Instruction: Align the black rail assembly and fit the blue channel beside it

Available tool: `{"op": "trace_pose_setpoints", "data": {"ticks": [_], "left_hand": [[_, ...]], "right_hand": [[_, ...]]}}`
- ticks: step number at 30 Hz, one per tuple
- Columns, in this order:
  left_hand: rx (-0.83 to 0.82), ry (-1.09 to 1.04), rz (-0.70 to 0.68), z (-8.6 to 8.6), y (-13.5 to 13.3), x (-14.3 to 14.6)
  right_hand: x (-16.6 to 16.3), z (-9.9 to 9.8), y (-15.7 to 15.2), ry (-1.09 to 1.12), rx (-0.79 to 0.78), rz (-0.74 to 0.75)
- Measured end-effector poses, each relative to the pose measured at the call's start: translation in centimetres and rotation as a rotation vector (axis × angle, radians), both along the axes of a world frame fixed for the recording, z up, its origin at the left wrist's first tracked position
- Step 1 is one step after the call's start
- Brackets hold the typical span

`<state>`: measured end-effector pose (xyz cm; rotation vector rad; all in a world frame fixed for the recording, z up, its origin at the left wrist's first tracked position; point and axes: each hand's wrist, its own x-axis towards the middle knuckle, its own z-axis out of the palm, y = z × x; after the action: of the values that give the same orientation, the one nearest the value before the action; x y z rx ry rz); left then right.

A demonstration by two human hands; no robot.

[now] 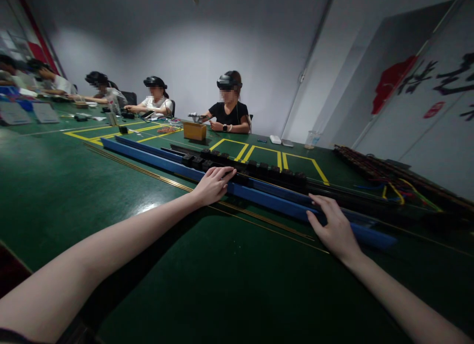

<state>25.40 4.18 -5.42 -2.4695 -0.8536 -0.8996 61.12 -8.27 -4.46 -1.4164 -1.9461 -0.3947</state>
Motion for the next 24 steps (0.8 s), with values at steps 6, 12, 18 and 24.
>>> {"op": "trace_pose_setpoints", "data": {"ticks": [6,12,18,24], "left_hand": [[-0.017,-0.042,0.003,0.3,-0.1,-0.2],[-0.012,0.011,-0.086,0.8,0.5,-1.4],[-0.023,0.035,-0.098,1.1,1.2,-2.5],[0.037,0.042,-0.084,1.5,2.2,-4.9]], "right_hand": [[-0.2,0.0,-0.1,-0.059,-0.033,0.043],[-0.6,0.2,-0.3,-0.061,-0.014,0.027],[-0.3,0.2,-0.2,-0.036,-0.035,-0.084],[0.1,0.1,0.0,-0.015,-0.102,-0.228]]}}
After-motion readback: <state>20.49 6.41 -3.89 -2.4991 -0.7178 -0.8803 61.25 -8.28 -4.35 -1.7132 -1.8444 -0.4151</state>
